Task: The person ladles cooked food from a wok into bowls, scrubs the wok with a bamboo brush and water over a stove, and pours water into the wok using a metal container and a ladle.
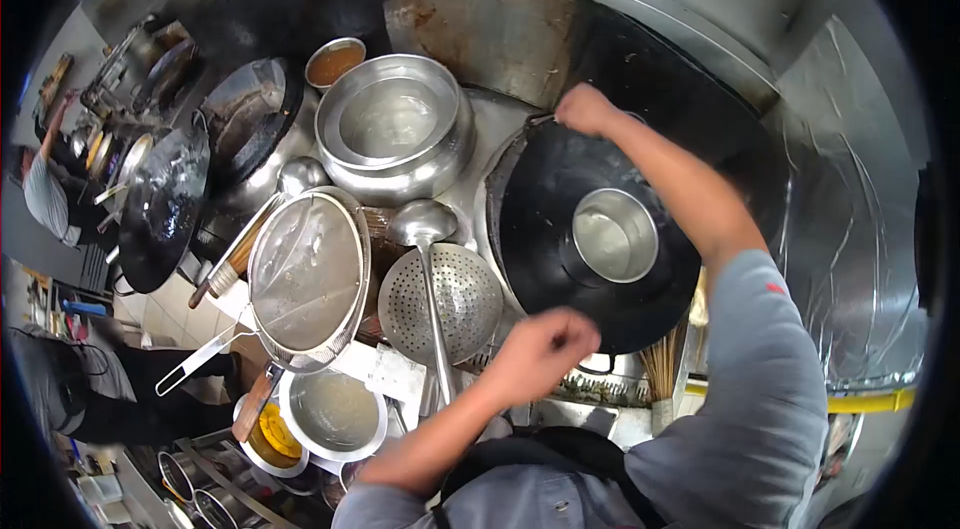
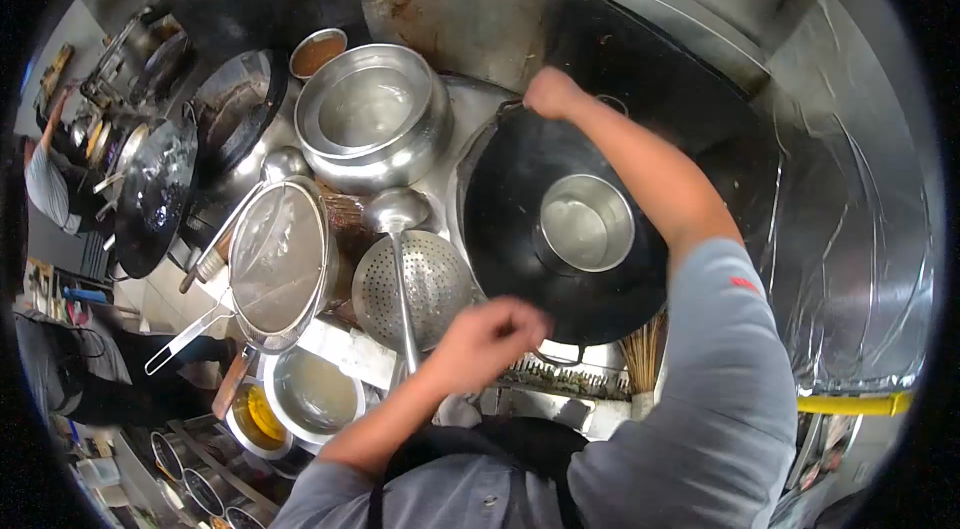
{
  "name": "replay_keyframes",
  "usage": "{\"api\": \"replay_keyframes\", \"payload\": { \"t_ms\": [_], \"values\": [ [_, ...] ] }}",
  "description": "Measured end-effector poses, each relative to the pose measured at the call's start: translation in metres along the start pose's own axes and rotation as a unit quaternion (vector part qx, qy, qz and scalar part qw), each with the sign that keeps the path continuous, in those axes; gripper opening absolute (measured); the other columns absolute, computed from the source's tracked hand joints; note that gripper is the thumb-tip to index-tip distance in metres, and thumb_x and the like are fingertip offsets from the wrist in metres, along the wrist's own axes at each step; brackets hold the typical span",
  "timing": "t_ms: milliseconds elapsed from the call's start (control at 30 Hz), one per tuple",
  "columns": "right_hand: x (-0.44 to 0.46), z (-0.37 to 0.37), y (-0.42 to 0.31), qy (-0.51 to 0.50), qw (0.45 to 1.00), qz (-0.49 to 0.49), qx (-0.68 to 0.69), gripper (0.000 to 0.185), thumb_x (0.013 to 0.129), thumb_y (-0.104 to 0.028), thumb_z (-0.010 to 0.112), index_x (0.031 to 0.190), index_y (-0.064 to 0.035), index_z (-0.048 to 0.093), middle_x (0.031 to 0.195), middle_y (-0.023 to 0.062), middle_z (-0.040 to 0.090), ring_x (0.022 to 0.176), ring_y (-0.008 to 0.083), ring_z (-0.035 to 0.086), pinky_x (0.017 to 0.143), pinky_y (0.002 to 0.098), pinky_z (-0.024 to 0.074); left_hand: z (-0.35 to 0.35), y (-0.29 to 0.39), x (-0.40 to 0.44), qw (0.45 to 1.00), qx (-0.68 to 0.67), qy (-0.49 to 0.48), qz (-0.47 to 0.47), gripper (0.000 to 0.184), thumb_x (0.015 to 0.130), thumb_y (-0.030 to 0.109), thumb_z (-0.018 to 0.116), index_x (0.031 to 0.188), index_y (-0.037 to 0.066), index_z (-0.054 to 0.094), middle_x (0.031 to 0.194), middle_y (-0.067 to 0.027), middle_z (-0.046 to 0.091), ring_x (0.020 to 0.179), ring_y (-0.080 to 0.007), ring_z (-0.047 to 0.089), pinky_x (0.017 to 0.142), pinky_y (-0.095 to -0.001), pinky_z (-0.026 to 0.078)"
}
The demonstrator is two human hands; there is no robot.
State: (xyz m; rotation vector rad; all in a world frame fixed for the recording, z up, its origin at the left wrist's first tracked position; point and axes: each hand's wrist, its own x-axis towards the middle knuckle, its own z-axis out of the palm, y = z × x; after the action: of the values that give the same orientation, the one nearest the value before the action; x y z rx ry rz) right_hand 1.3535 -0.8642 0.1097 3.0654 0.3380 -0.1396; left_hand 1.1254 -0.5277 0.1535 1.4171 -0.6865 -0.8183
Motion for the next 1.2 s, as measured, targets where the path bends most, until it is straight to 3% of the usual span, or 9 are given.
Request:
{"api": "replay_keyframes", "payload": {
  "t_ms": [67,133,333,467,667,733,833,1067,1200],
  "values": [
    [0.06,0.02,0.016,-0.028,0.981,-0.087,-0.168,0.02,0.068,-0.016,0.062,0.081,-0.0035,0.071,0.083,0.019,0.066,0.075,0.0278,0.066,0.066,0.0358,0.0504,-0.031,0.003,-0.054,0.965,-0.201,-0.1,-0.136,0.008,0.089,0.009,0.06,0.084,0.002,0.059,0.081,-0.0036,0.063,0.07,-0.0074,0.055,0.058,-0.0231,0.044],
    [0.103,0.033,0.007,-0.106,0.971,0.199,-0.082,0.025,0.079,-0.014,0.053,0.094,-0.0042,0.07,0.107,0.0166,0.065,0.1,0.0366,0.061,0.085,0.0419,0.0485,-0.059,-0.015,-0.102,0.965,-0.238,-0.078,-0.072,0.008,0.089,0.008,0.06,0.09,0.001,0.059,0.089,-0.0062,0.065,0.069,-0.0072,0.055,0.059,-0.0211,0.044],
    [0.137,0.048,-0.005,-0.208,0.901,0.379,0.041,0.032,0.083,-0.015,0.055,0.109,-0.0018,0.065,0.123,0.0138,0.059,0.111,0.0338,0.057,0.089,0.0463,0.0474,-0.094,-0.044,-0.182,0.879,-0.466,0.061,-0.077,0.028,0.082,0.019,0.066,0.095,-0.005,0.059,0.091,-0.0174,0.064,0.058,-0.0096,0.047,0.053,-0.0201,0.037],
    [0.138,0.043,-0.02,-0.283,0.883,0.372,0.047,0.039,0.078,-0.019,0.063,0.114,-0.0046,0.063,0.127,0.011,0.057,0.112,0.0315,0.057,0.09,0.0474,0.0469,-0.097,-0.059,-0.202,0.838,-0.515,0.173,-0.056,0.039,0.074,0.025,0.068,0.087,-0.011,0.056,0.081,-0.0291,0.06,0.048,-0.0135,0.043,0.042,-0.0216,0.033],
    [0.172,0.068,-0.06,-0.238,0.952,0.187,0.049,0.019,0.072,-0.024,0.065,0.075,-0.0058,0.069,0.076,0.0081,0.068,0.064,0.0256,0.063,0.058,0.0399,0.0496,-0.098,-0.065,-0.202,0.821,-0.527,0.217,-0.048,0.039,0.077,0.026,0.066,0.088,-0.01,0.056,0.08,-0.0277,0.059,0.044,-0.0126,0.042,0.039,-0.0192,0.033],
    [0.182,0.044,-0.081,-0.27,0.9,0.239,0.244,0.021,0.072,-0.023,0.062,0.071,-0.003,0.067,0.07,0.0118,0.066,0.057,0.0253,0.061,0.054,0.0414,0.0481,-0.1,-0.056,-0.197,0.811,-0.543,0.211,-0.055,0.038,0.078,0.026,0.063,0.09,-0.009,0.056,0.085,-0.0246,0.063,0.047,-0.0111,0.039,0.045,-0.0246,0.032],
    [0.187,0.02,-0.05,-0.144,0.955,0.208,0.155,0.023,0.075,-0.021,0.055,0.068,-0.0025,0.066,0.065,0.0135,0.064,0.054,0.0218,0.06,0.051,0.0416,0.046,-0.101,-0.052,-0.196,0.847,-0.483,0.212,-0.071,0.04,0.078,0.026,0.063,0.089,-0.011,0.056,0.084,-0.0238,0.062,0.046,-0.0109,0.039,0.044,-0.0246,0.032],
    [0.01,-0.08,-0.033,-0.071,0.977,0.177,0.097,0.031,0.076,-0.028,0.056,0.068,-0.0002,0.068,0.07,0.0208,0.064,0.066,0.0307,0.064,0.065,0.0413,0.0498,-0.097,-0.043,-0.182,0.874,-0.457,0.145,-0.078,0.041,0.076,0.026,0.065,0.091,-0.011,0.056,0.086,-0.0256,0.063,0.046,-0.0109,0.039,0.049,-0.0232,0.033],
    [-0.162,-0.03,-0.014,-0.126,0.967,0.221,0.011,0.037,0.078,-0.032,0.058,0.078,0.0035,0.069,0.076,0.022,0.066,0.068,0.0332,0.065,0.067,0.0428,0.0525,-0.091,-0.036,-0.171,0.888,-0.442,0.112,-0.064,0.04,0.076,0.025,0.066,0.093,-0.009,0.055,0.087,-0.0237,0.062,0.05,-0.0116,0.042,0.052,-0.0252,0.035]
  ]
}}
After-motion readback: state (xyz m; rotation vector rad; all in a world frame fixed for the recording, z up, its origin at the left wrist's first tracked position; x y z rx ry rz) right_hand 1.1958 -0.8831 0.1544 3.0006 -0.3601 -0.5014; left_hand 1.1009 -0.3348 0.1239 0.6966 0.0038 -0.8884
